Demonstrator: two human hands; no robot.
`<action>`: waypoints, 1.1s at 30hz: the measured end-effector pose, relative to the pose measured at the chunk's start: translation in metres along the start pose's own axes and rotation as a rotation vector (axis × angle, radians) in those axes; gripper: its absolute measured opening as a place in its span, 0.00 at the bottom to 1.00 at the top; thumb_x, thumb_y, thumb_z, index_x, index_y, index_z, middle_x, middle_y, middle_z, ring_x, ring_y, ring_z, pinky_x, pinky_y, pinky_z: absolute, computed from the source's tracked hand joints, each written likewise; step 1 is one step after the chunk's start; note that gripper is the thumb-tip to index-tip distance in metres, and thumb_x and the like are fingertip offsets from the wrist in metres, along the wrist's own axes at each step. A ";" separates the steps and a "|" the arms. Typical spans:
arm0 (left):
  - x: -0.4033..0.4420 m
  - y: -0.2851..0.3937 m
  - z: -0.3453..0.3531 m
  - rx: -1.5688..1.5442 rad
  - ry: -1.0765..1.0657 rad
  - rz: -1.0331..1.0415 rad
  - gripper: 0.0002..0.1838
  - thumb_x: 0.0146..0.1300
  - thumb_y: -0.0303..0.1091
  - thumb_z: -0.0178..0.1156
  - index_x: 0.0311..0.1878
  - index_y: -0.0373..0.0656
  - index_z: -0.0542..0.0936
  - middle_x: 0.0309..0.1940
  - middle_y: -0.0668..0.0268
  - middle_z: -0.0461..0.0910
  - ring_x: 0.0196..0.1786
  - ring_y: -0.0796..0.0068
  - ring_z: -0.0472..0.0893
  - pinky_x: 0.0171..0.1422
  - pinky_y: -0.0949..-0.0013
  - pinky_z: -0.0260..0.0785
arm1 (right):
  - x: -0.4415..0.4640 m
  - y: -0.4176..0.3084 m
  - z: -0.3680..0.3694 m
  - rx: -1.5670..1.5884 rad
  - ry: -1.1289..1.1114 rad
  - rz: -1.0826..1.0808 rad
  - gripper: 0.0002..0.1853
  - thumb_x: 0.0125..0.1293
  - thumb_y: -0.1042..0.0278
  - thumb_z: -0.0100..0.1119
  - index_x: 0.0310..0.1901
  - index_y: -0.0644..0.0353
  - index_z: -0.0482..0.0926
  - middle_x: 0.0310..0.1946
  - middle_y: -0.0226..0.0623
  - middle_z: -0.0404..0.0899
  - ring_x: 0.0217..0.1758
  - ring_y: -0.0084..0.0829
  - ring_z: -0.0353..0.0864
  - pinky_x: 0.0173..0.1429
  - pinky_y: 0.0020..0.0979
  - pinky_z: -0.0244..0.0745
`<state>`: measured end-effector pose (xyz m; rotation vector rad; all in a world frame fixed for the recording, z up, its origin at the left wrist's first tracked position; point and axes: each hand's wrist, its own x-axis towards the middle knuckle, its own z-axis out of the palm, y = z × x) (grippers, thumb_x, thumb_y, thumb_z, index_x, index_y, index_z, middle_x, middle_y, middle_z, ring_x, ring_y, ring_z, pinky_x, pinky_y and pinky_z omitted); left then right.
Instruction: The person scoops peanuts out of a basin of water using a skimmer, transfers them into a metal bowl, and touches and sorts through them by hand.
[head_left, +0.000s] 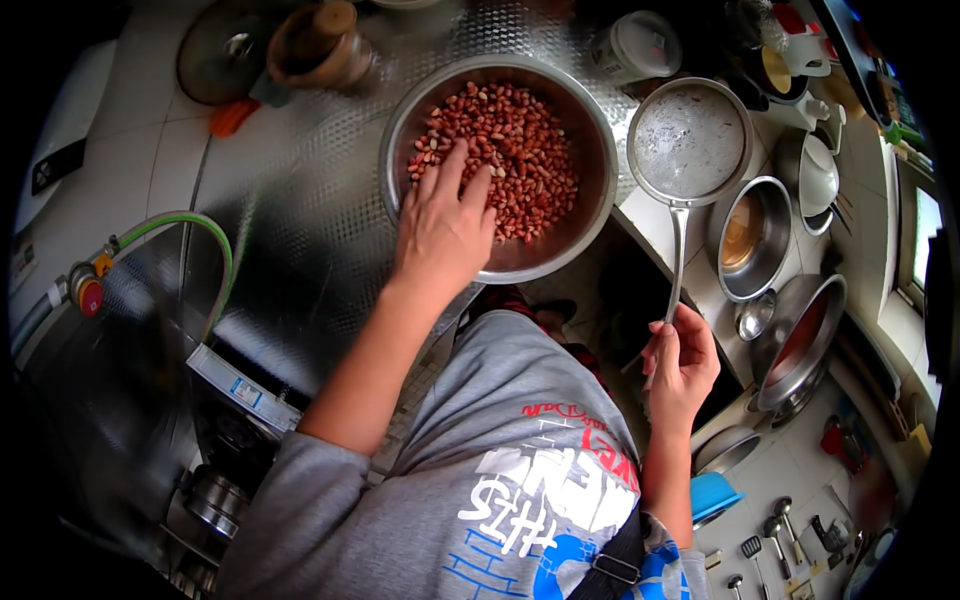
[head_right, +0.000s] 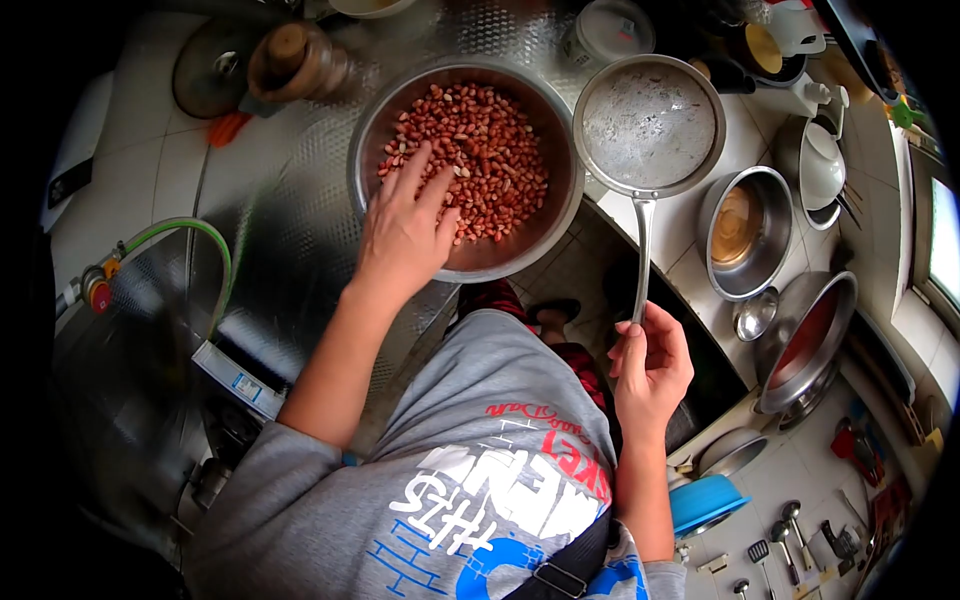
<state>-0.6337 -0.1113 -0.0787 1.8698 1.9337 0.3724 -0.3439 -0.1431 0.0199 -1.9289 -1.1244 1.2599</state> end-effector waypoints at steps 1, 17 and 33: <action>0.003 -0.003 -0.001 0.032 0.013 -0.014 0.25 0.66 0.35 0.66 0.64 0.37 0.80 0.74 0.48 0.69 0.67 0.48 0.74 0.72 0.49 0.70 | 0.000 0.000 0.000 -0.001 0.000 0.001 0.11 0.78 0.76 0.58 0.58 0.70 0.78 0.38 0.35 0.86 0.26 0.17 0.78 0.27 0.18 0.72; -0.005 0.043 0.017 -0.262 -0.043 0.150 0.26 0.67 0.38 0.67 0.66 0.38 0.79 0.71 0.48 0.73 0.73 0.46 0.72 0.77 0.49 0.66 | 0.005 -0.004 0.002 0.027 -0.029 -0.011 0.12 0.78 0.76 0.58 0.59 0.70 0.78 0.38 0.36 0.86 0.27 0.17 0.78 0.28 0.18 0.72; 0.011 0.024 0.005 0.074 -0.025 -0.161 0.32 0.67 0.44 0.67 0.71 0.39 0.76 0.75 0.48 0.66 0.67 0.48 0.74 0.69 0.47 0.69 | 0.010 -0.006 0.004 -0.006 -0.045 -0.014 0.12 0.78 0.76 0.58 0.58 0.70 0.78 0.37 0.35 0.85 0.26 0.16 0.78 0.27 0.18 0.72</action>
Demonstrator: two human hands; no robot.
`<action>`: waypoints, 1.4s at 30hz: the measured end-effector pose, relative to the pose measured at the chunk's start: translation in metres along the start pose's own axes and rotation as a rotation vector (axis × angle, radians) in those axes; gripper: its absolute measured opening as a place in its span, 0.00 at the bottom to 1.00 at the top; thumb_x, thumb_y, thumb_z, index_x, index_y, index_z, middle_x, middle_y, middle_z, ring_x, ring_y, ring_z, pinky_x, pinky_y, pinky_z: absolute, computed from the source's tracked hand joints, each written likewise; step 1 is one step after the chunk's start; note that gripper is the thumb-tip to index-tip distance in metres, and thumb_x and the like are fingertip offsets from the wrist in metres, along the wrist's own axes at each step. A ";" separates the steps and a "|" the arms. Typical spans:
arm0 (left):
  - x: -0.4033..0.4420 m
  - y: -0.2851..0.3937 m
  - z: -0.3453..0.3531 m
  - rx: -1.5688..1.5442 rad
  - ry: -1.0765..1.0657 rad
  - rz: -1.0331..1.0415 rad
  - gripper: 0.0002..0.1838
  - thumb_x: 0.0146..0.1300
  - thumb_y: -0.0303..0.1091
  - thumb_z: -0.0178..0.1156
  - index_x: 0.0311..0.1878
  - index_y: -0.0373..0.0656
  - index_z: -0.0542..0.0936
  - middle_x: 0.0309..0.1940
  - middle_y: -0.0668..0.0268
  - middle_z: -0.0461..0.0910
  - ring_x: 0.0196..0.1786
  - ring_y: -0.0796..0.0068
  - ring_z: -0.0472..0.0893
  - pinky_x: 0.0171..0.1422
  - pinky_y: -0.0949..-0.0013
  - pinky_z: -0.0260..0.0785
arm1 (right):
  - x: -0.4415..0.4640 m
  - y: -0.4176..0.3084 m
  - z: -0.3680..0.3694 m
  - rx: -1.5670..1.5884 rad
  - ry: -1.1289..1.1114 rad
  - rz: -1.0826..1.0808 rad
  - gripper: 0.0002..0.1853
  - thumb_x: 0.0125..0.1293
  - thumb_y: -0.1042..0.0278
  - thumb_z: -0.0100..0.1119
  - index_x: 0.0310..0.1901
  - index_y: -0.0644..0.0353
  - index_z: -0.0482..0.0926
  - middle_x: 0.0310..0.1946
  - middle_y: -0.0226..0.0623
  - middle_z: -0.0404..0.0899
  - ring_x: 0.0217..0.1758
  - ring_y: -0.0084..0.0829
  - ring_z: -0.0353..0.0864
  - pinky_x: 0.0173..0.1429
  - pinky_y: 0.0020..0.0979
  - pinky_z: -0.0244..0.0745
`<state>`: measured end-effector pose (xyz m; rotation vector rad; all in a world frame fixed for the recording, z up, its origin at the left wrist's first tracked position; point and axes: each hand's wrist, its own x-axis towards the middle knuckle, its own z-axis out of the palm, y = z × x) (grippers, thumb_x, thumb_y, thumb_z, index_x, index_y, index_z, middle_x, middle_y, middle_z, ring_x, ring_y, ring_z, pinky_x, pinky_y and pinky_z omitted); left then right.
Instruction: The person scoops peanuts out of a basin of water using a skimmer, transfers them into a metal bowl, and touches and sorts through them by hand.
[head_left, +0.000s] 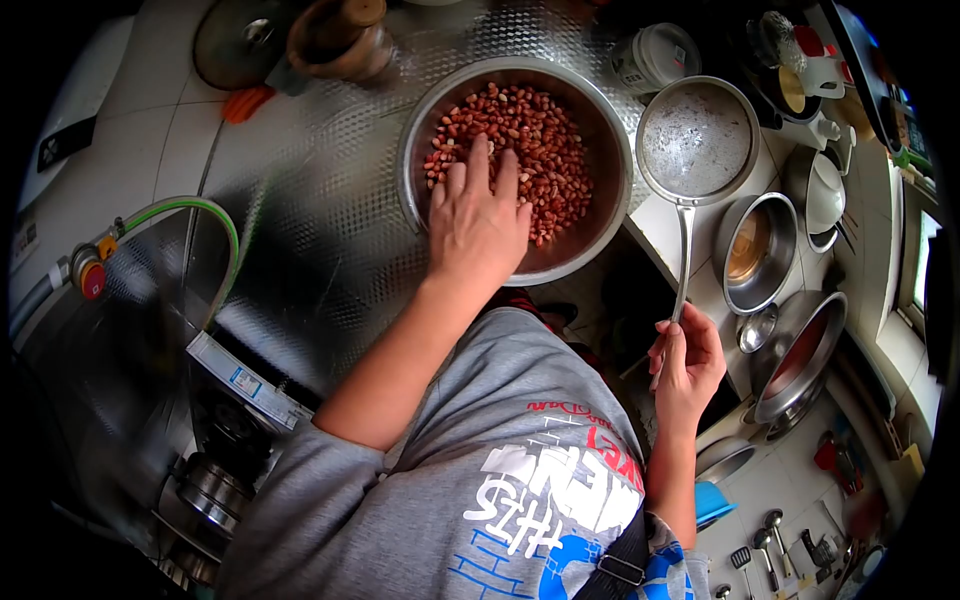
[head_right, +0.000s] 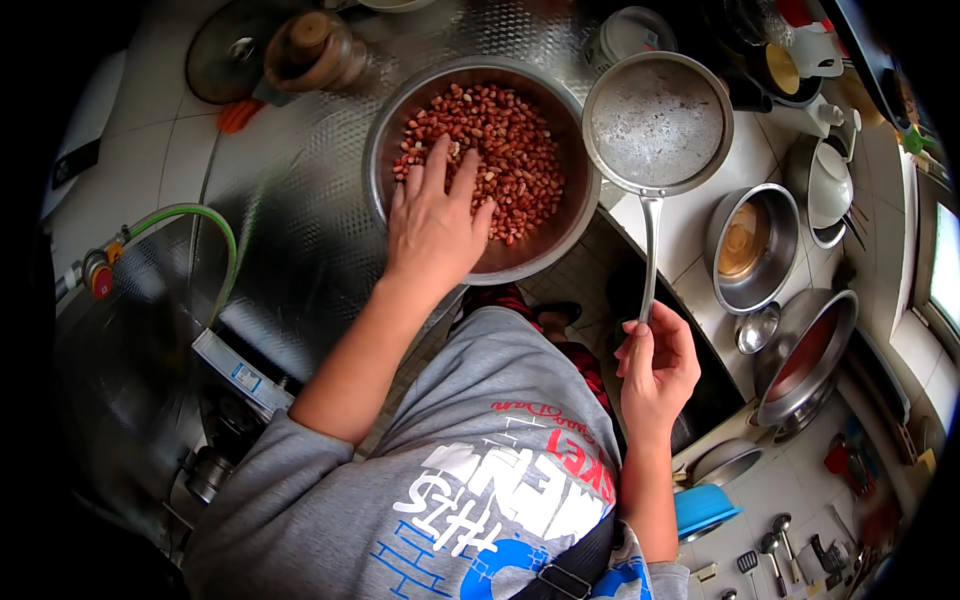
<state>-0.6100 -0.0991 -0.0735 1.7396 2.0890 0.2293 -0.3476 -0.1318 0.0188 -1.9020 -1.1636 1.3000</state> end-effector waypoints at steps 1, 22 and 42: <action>0.001 -0.001 -0.004 0.030 -0.004 -0.030 0.32 0.67 0.44 0.67 0.71 0.39 0.76 0.76 0.47 0.66 0.67 0.48 0.73 0.69 0.46 0.69 | 0.000 0.000 0.000 -0.004 -0.001 0.001 0.12 0.78 0.76 0.58 0.58 0.70 0.78 0.37 0.35 0.85 0.26 0.16 0.78 0.27 0.18 0.72; 0.062 -0.026 0.022 -0.150 0.288 -0.032 0.10 0.59 0.29 0.72 0.43 0.39 0.83 0.49 0.57 0.75 0.56 0.51 0.78 0.60 0.51 0.74 | 0.001 0.000 0.001 0.024 0.016 0.005 0.12 0.78 0.77 0.58 0.58 0.70 0.78 0.37 0.35 0.86 0.26 0.16 0.78 0.28 0.18 0.72; 0.010 0.016 -0.060 -1.081 0.171 0.044 0.09 0.61 0.17 0.69 0.42 0.38 0.82 0.37 0.71 0.83 0.35 0.86 0.75 0.41 0.77 0.69 | 0.002 0.002 -0.007 0.043 0.019 0.014 0.12 0.78 0.76 0.58 0.59 0.69 0.78 0.38 0.34 0.86 0.28 0.16 0.79 0.28 0.18 0.73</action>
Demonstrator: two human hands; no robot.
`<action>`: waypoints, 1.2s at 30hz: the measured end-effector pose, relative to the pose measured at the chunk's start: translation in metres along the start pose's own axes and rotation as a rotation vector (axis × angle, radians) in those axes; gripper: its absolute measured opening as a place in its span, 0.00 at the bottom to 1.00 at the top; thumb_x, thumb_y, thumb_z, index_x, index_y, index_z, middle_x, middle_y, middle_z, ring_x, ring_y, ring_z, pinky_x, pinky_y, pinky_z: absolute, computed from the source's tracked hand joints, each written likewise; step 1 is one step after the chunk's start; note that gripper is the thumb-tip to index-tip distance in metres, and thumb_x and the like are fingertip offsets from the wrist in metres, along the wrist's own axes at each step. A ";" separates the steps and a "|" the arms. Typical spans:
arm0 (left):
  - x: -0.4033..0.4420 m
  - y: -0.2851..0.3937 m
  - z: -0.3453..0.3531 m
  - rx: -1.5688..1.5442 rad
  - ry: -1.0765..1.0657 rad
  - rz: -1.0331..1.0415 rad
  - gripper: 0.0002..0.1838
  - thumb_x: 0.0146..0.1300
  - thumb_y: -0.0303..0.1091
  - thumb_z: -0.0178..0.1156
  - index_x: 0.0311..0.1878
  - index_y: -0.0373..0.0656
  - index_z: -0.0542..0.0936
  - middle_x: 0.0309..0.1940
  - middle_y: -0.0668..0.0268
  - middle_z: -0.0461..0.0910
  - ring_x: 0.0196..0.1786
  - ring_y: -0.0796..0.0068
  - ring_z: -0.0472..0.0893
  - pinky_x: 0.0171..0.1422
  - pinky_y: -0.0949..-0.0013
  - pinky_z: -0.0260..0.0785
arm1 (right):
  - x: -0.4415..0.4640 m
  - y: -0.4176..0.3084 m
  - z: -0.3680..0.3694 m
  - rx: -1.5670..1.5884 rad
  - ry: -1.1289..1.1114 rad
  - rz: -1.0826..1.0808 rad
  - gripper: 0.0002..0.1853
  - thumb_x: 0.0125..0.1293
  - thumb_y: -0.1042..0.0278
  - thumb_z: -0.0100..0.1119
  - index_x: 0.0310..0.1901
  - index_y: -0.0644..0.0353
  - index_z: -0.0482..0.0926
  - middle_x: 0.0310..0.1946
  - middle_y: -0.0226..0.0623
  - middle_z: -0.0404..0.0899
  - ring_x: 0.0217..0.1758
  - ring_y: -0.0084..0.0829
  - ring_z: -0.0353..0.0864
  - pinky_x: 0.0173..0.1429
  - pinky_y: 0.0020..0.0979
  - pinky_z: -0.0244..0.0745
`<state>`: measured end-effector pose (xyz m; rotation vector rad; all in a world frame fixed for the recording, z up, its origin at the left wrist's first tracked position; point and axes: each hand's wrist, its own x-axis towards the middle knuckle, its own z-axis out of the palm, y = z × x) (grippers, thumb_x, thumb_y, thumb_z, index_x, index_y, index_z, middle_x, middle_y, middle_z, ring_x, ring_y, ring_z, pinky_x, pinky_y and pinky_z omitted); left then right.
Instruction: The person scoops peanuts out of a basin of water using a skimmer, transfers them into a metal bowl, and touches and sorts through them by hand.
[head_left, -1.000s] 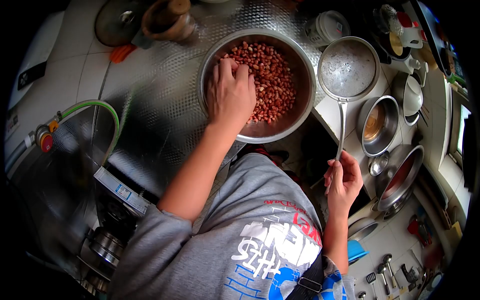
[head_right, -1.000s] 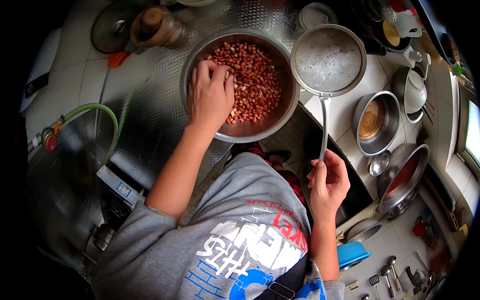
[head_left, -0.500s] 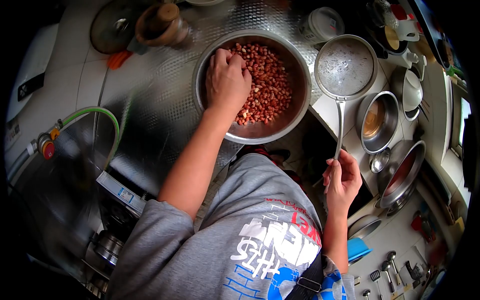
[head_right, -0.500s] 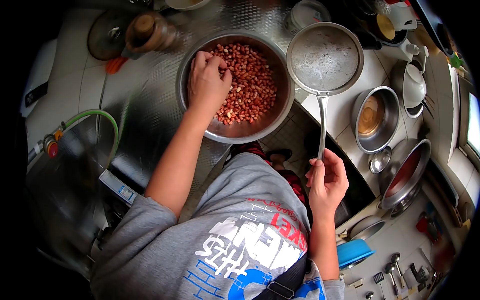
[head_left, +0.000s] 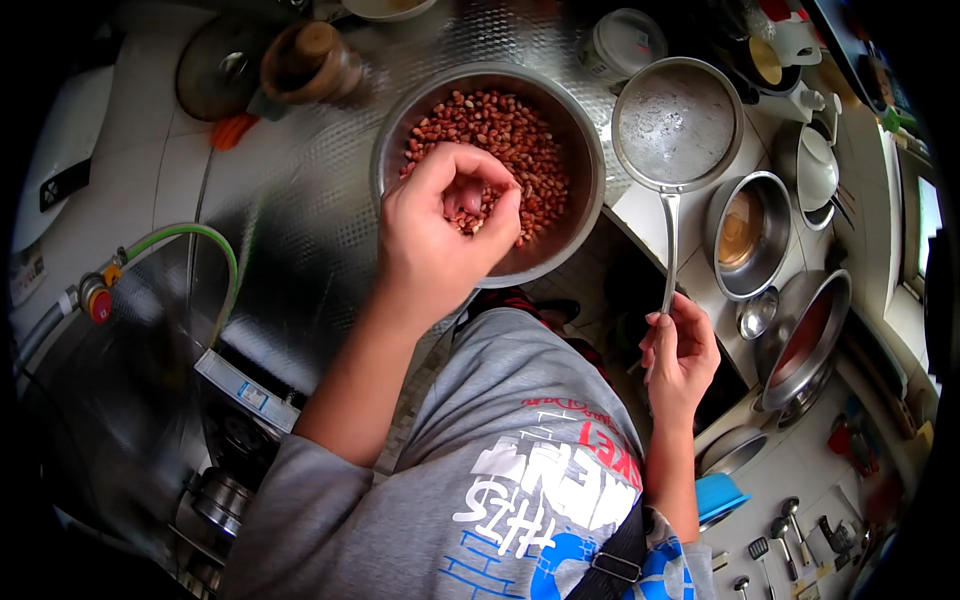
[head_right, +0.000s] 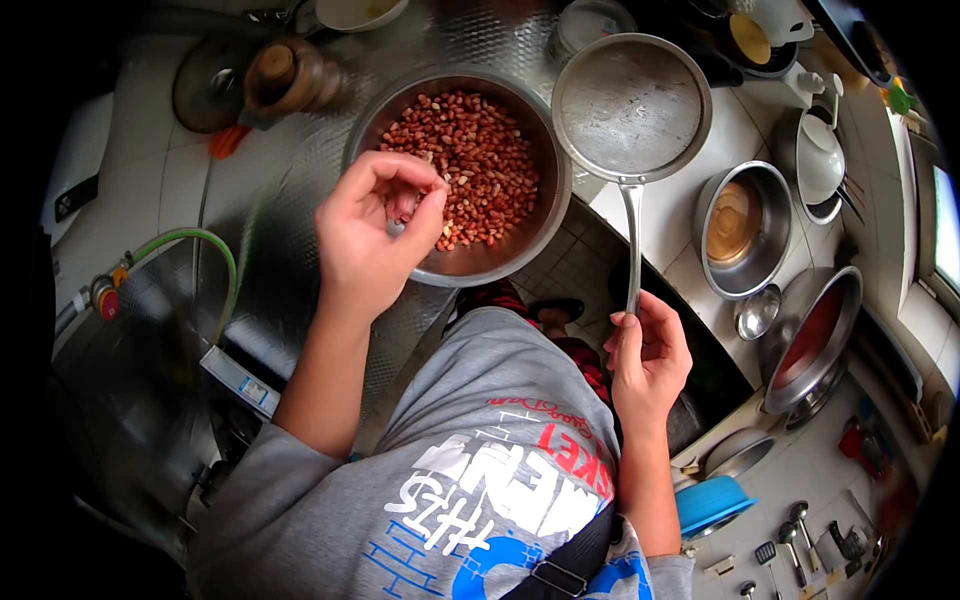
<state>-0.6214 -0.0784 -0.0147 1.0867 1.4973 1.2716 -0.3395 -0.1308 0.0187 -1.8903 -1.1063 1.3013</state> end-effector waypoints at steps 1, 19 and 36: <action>-0.004 0.010 0.001 -0.082 -0.008 0.019 0.10 0.59 0.18 0.70 0.42 0.39 0.82 0.37 0.70 0.84 0.34 0.85 0.75 0.41 0.77 0.71 | 0.000 0.001 -0.001 -0.001 -0.003 -0.004 0.12 0.78 0.76 0.58 0.59 0.69 0.78 0.38 0.34 0.86 0.28 0.16 0.79 0.28 0.18 0.73; -0.054 0.094 0.056 -0.241 -0.331 0.230 0.15 0.59 0.08 0.61 0.48 0.32 0.79 0.44 0.51 0.83 0.48 0.66 0.86 0.51 0.71 0.79 | -0.023 0.028 -0.057 0.106 0.047 -0.053 0.12 0.77 0.77 0.57 0.58 0.68 0.79 0.39 0.33 0.86 0.29 0.16 0.80 0.28 0.19 0.74; -0.161 0.136 0.234 -0.741 -0.760 -0.002 0.10 0.63 0.10 0.63 0.46 0.28 0.80 0.44 0.48 0.85 0.50 0.63 0.88 0.58 0.62 0.84 | -0.100 0.112 -0.207 0.325 0.325 -0.164 0.13 0.74 0.81 0.59 0.58 0.71 0.79 0.39 0.37 0.86 0.30 0.16 0.80 0.33 0.19 0.76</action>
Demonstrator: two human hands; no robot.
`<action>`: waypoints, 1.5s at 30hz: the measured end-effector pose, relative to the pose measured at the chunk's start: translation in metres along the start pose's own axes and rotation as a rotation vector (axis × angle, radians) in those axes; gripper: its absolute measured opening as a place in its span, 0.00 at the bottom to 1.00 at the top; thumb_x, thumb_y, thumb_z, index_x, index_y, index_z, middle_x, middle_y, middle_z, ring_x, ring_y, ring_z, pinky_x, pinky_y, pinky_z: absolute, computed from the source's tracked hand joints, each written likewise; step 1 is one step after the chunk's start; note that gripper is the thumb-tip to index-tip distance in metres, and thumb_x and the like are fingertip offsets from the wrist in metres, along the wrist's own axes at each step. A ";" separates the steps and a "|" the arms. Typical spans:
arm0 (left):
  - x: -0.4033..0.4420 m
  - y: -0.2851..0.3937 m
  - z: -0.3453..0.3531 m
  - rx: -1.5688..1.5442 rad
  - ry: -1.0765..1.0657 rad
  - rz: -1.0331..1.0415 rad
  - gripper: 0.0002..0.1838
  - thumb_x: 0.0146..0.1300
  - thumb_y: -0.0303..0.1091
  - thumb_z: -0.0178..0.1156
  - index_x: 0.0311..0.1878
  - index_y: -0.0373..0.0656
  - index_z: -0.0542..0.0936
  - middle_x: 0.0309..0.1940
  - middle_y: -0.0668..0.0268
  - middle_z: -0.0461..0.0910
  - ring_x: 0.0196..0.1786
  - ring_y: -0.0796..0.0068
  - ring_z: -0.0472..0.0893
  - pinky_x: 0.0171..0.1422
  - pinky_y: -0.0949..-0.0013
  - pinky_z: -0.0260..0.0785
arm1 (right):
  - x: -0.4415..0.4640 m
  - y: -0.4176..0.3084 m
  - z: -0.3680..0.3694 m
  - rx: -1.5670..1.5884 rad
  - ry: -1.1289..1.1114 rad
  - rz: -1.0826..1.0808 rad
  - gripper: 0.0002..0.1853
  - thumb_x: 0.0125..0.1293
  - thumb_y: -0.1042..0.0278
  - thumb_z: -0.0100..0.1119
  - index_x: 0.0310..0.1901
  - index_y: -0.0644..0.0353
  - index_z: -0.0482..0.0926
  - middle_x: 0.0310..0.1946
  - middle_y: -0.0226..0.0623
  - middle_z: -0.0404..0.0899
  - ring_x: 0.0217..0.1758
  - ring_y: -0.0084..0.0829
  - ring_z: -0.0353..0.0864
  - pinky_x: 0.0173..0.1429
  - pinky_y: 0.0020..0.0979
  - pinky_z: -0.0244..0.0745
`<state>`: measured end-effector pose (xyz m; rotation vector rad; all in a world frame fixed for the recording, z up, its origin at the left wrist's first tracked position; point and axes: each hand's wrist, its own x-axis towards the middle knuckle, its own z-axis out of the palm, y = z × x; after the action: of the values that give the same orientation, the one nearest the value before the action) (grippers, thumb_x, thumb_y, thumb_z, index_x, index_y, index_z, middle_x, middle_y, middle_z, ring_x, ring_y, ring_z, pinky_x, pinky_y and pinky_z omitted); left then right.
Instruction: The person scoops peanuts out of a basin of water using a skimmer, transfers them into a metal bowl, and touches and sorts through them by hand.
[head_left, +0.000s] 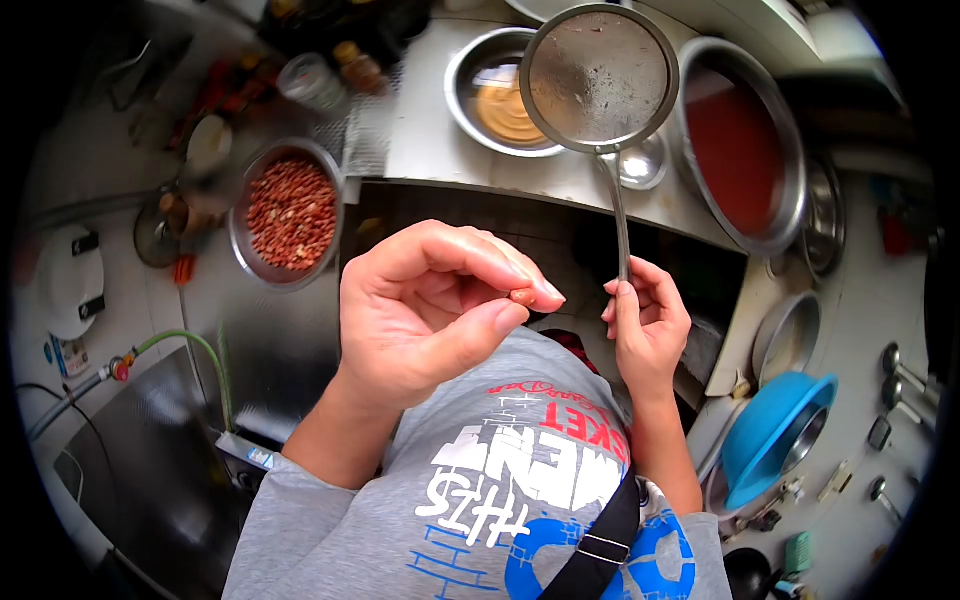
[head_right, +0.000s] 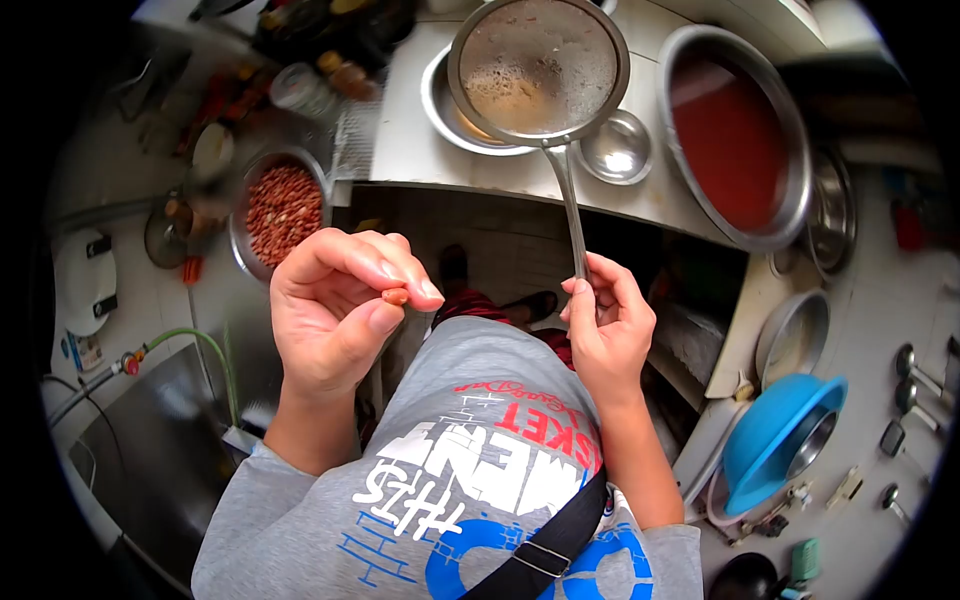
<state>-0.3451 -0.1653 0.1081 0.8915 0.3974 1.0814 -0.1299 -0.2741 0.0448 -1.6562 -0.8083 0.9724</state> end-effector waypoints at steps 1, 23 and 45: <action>0.002 -0.010 0.010 -0.005 -0.030 -0.013 0.10 0.63 0.10 0.63 0.46 0.29 0.80 0.44 0.49 0.85 0.49 0.63 0.88 0.57 0.63 0.84 | -0.003 0.001 -0.013 0.010 0.028 -0.008 0.13 0.74 0.81 0.59 0.58 0.71 0.79 0.39 0.37 0.86 0.31 0.16 0.80 0.33 0.19 0.76; 0.048 -0.142 0.070 1.132 -0.436 0.034 0.12 0.63 0.19 0.68 0.50 0.36 0.83 0.54 0.61 0.87 0.39 0.67 0.84 0.44 0.66 0.77 | -0.051 0.018 -0.134 0.149 0.484 -0.151 0.13 0.77 0.78 0.57 0.60 0.70 0.77 0.39 0.36 0.85 0.30 0.16 0.79 0.28 0.18 0.73; -0.106 0.034 -0.270 1.782 0.433 -0.488 0.14 0.66 0.37 0.67 0.49 0.38 0.84 0.51 0.54 0.83 0.57 0.49 0.81 0.63 0.48 0.73 | 0.012 -0.027 0.140 -0.115 -0.210 -0.081 0.13 0.77 0.77 0.58 0.60 0.69 0.78 0.39 0.36 0.87 0.29 0.18 0.80 0.27 0.19 0.72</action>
<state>-0.5945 -0.1367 -0.0415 1.8994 1.9821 0.1932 -0.2509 -0.1966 0.0451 -1.6227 -1.0815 1.0717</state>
